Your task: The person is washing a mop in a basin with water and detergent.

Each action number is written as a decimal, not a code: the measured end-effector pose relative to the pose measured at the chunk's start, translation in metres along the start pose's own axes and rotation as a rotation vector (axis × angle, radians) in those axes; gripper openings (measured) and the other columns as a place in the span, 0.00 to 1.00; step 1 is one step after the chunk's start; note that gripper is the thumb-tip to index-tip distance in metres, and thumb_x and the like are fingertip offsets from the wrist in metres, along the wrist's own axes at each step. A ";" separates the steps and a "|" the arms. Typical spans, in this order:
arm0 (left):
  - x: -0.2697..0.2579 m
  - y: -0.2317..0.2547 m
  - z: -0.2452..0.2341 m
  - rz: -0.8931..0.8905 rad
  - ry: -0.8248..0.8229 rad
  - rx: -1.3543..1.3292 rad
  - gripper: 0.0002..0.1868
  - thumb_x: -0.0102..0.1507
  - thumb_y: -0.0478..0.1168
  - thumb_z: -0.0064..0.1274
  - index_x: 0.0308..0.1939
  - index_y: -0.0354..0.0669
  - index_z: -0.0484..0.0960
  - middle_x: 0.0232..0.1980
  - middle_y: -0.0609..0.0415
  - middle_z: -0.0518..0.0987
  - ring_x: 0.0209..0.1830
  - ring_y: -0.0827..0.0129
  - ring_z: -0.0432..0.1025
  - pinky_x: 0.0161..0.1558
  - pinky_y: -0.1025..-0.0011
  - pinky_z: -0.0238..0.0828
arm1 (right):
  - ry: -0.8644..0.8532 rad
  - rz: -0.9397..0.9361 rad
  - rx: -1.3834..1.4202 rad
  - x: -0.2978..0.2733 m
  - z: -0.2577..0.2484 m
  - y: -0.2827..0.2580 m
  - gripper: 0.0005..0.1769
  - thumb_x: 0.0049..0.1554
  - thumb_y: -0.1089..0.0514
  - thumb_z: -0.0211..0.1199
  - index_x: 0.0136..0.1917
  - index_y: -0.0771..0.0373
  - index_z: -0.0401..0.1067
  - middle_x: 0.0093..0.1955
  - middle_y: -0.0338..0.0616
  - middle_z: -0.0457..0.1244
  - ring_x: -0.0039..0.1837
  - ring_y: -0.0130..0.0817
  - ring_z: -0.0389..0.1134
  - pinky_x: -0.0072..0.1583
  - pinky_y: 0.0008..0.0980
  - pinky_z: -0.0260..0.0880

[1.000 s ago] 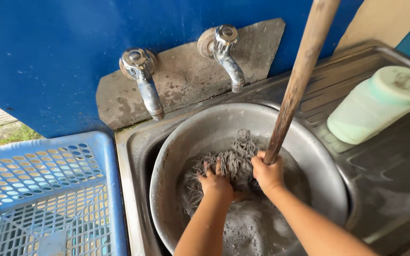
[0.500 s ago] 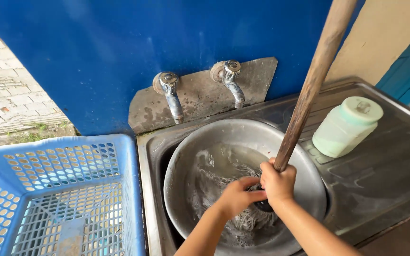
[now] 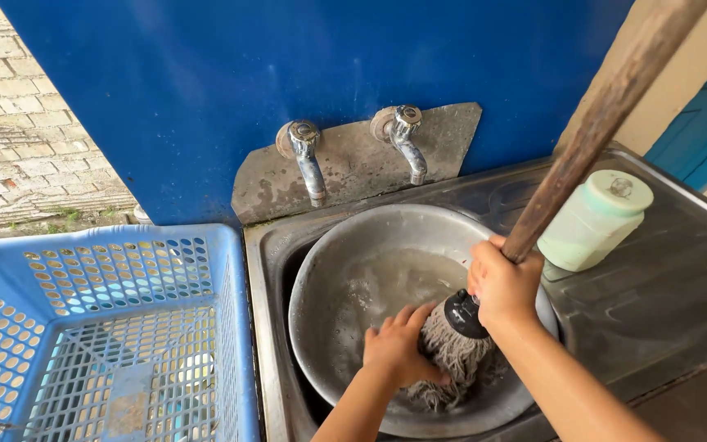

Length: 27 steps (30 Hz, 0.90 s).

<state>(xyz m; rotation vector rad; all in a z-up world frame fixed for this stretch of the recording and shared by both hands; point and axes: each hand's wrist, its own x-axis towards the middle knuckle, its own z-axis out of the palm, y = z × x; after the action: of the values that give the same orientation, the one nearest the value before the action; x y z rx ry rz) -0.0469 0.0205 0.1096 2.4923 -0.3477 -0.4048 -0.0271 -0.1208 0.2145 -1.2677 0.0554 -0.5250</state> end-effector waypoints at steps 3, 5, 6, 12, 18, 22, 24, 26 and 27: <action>0.008 -0.005 0.001 -0.183 -0.120 0.107 0.72 0.36 0.60 0.76 0.80 0.77 0.51 0.74 0.54 0.67 0.78 0.56 0.55 0.72 0.46 0.52 | -0.051 -0.019 -0.011 -0.002 -0.009 0.018 0.23 0.49 0.70 0.55 0.21 0.59 0.48 0.19 0.38 0.47 0.19 0.29 0.46 0.25 0.34 0.46; 0.023 -0.015 0.026 -0.242 -0.128 0.146 0.77 0.35 0.57 0.76 0.82 0.73 0.44 0.77 0.50 0.59 0.79 0.51 0.53 0.70 0.44 0.56 | -0.051 -0.020 -0.032 -0.003 -0.018 0.041 0.23 0.50 0.70 0.56 0.21 0.60 0.49 0.18 0.39 0.48 0.19 0.29 0.47 0.26 0.33 0.48; 0.033 -0.019 0.038 -0.296 -0.130 0.188 0.83 0.33 0.55 0.77 0.85 0.70 0.37 0.81 0.46 0.52 0.80 0.46 0.51 0.68 0.42 0.59 | -0.052 -0.029 -0.051 0.000 -0.022 0.052 0.23 0.51 0.69 0.56 0.20 0.60 0.49 0.18 0.40 0.49 0.19 0.30 0.48 0.26 0.33 0.51; 0.021 0.008 0.028 -0.413 -0.453 0.022 0.89 0.41 0.65 0.76 0.83 0.54 0.16 0.81 0.37 0.08 0.83 0.36 0.17 0.71 0.18 0.29 | -0.017 0.004 -0.047 -0.004 -0.056 0.140 0.20 0.54 0.69 0.53 0.23 0.60 0.52 0.20 0.39 0.49 0.22 0.30 0.51 0.28 0.32 0.53; 0.043 -0.001 0.026 -0.378 -0.356 0.199 0.72 0.55 0.76 0.59 0.83 0.47 0.28 0.82 0.39 0.12 0.84 0.38 0.16 0.76 0.30 0.31 | 0.058 0.093 0.047 0.006 -0.068 0.199 0.21 0.53 0.68 0.54 0.24 0.59 0.50 0.21 0.38 0.48 0.23 0.31 0.50 0.29 0.33 0.52; 0.107 -0.053 0.068 -0.335 -0.253 0.261 0.50 0.66 0.55 0.53 0.83 0.61 0.37 0.84 0.48 0.12 0.85 0.48 0.39 0.72 0.48 0.56 | 0.066 0.129 0.028 0.028 -0.054 0.199 0.21 0.52 0.67 0.54 0.23 0.59 0.49 0.21 0.39 0.49 0.23 0.32 0.50 0.31 0.35 0.56; 0.108 -0.039 0.026 -0.343 -0.189 0.433 0.42 0.71 0.34 0.43 0.83 0.73 0.42 0.88 0.50 0.25 0.75 0.46 0.59 0.65 0.48 0.66 | 0.078 0.140 0.044 0.036 -0.043 0.196 0.21 0.52 0.67 0.55 0.23 0.59 0.49 0.21 0.40 0.49 0.23 0.32 0.50 0.30 0.36 0.55; 0.130 -0.058 0.038 -0.388 -0.038 0.217 0.36 0.73 0.46 0.39 0.83 0.71 0.42 0.81 0.45 0.45 0.73 0.49 0.62 0.67 0.52 0.65 | 0.073 0.149 0.059 0.046 -0.037 0.200 0.21 0.52 0.67 0.55 0.23 0.59 0.50 0.21 0.40 0.49 0.23 0.33 0.50 0.30 0.37 0.55; 0.140 -0.068 0.043 -0.427 0.108 0.003 0.34 0.76 0.58 0.35 0.84 0.69 0.42 0.73 0.41 0.64 0.70 0.53 0.65 0.69 0.55 0.64 | 0.071 0.160 0.076 0.050 -0.034 0.201 0.20 0.52 0.67 0.55 0.24 0.59 0.50 0.21 0.40 0.49 0.22 0.33 0.50 0.30 0.37 0.55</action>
<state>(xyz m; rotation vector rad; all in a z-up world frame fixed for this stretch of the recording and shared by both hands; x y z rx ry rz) 0.0766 0.0060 0.0074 2.5717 0.2337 -0.4328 0.0748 -0.1318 0.0318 -1.1589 0.1933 -0.4304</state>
